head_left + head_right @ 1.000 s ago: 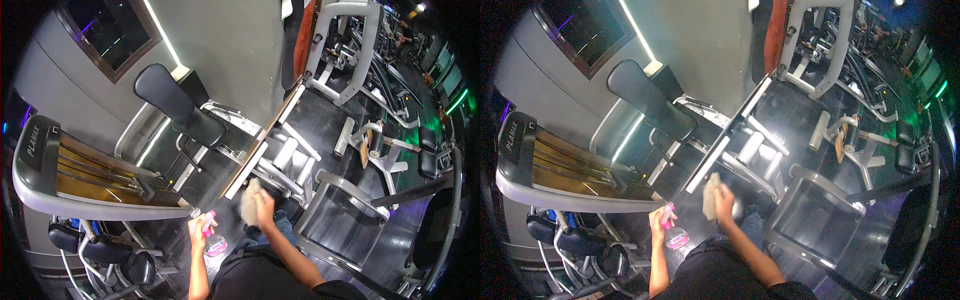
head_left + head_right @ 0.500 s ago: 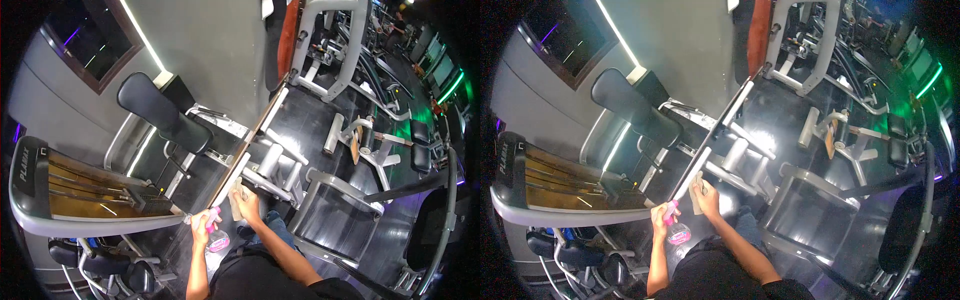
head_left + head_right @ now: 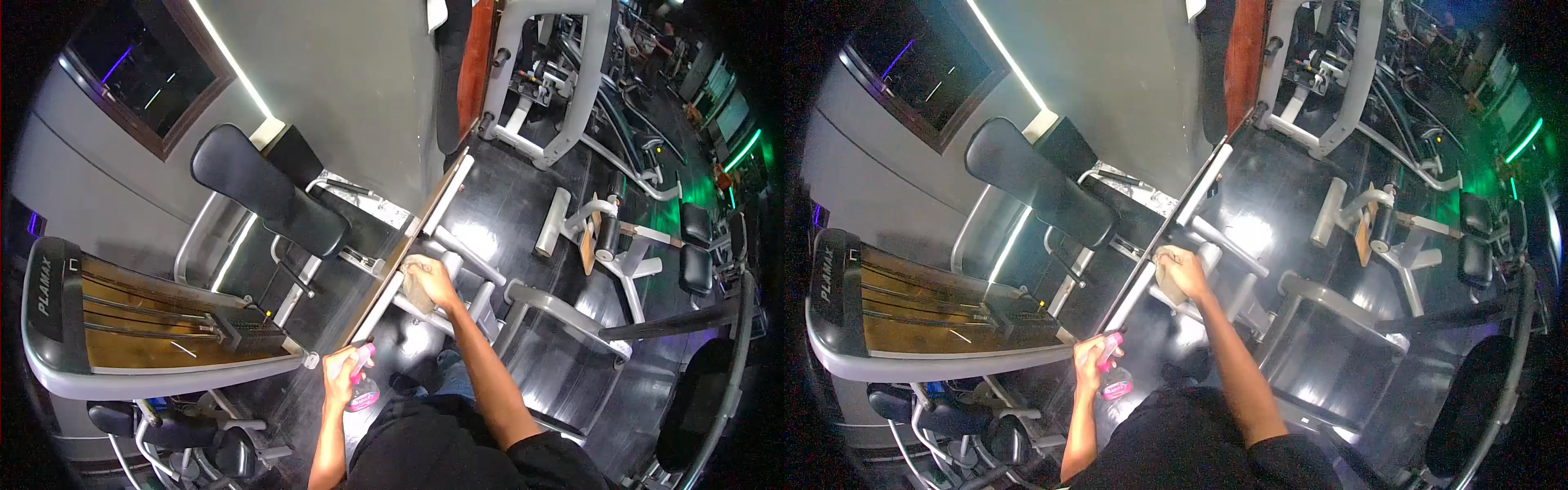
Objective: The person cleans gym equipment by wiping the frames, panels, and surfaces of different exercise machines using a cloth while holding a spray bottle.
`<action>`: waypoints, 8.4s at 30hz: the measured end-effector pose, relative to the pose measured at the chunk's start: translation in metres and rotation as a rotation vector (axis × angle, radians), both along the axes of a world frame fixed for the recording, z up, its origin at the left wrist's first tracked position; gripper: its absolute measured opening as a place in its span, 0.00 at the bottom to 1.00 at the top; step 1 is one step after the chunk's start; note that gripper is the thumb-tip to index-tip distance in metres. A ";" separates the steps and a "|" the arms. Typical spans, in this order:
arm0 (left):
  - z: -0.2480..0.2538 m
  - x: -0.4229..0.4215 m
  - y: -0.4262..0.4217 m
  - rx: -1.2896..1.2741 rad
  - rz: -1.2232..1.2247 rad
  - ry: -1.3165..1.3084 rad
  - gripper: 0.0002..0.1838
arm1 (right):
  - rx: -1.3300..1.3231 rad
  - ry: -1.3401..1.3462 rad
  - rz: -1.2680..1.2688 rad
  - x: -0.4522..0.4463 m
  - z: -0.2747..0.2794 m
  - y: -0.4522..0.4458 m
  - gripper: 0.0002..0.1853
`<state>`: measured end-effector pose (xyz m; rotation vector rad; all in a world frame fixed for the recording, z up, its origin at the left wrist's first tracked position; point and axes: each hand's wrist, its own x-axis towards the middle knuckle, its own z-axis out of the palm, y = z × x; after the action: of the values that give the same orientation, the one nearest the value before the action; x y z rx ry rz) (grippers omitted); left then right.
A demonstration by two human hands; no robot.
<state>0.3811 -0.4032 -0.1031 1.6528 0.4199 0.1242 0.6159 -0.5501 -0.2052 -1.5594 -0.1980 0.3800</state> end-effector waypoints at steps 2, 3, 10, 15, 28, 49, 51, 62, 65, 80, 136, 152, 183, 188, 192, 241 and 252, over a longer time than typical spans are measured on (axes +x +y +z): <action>-0.003 0.002 -0.002 0.014 -0.007 -0.021 0.25 | -0.058 -0.054 0.124 0.005 0.005 -0.005 0.13; -0.005 0.003 -0.003 0.065 -0.016 -0.002 0.27 | -0.056 -0.050 0.126 0.007 0.004 -0.004 0.13; -0.007 0.010 -0.014 0.251 0.066 0.064 0.24 | -0.174 0.240 0.176 0.011 -0.052 0.016 0.17; -0.004 0.014 -0.019 0.320 0.103 0.060 0.22 | -0.157 0.056 0.059 -0.026 -0.056 0.013 0.20; -0.006 0.017 -0.022 0.365 0.110 0.106 0.22 | -0.934 -0.309 0.339 -0.048 0.021 -0.028 0.18; -0.011 0.006 -0.012 0.425 -0.024 0.002 0.19 | -0.829 -0.587 0.069 -0.108 -0.020 -0.097 0.19; -0.009 0.001 -0.010 0.408 -0.050 -0.010 0.19 | -0.853 -0.550 0.059 -0.113 -0.030 -0.110 0.18; -0.009 -0.043 -0.005 0.189 -0.095 0.065 0.17 | -0.602 -0.601 -0.134 -0.094 -0.019 -0.018 0.23; -0.018 -0.055 -0.005 0.124 -0.099 0.073 0.18 | -0.606 -0.568 -0.122 -0.103 -0.003 -0.025 0.21; -0.028 -0.074 -0.003 0.062 -0.170 0.116 0.21 | -0.677 0.060 -0.680 -0.161 -0.138 -0.150 0.14; -0.048 -0.111 0.020 -0.101 -0.104 0.078 0.26 | 0.414 0.903 -0.419 -0.181 -0.070 -0.032 0.19; -0.049 -0.128 0.032 -0.050 -0.069 0.104 0.25 | 0.797 0.940 -0.199 -0.094 -0.134 0.078 0.16; -0.034 -0.083 0.013 0.208 -0.237 0.212 0.28 | 1.046 0.999 -0.698 -0.130 -0.162 0.011 0.19; -0.044 -0.084 0.009 0.070 -0.166 0.212 0.22 | 0.934 1.099 -0.869 -0.144 -0.119 -0.023 0.20; -0.044 -0.084 0.009 0.129 -0.194 0.242 0.27 | 0.985 1.023 -0.741 -0.125 -0.150 0.017 0.20; -0.082 0.134 -0.088 0.322 0.174 0.279 0.27 | -0.243 -0.059 -0.175 -0.027 0.010 -0.151 0.23; -0.124 0.134 -0.069 -0.149 0.264 0.136 0.26 | -0.817 -0.853 0.377 0.032 -0.010 -0.051 0.17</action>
<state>0.5150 -0.4719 -0.2273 1.4585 0.7339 0.1727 0.6483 -0.6007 -0.2152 -2.4336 -1.1178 0.0420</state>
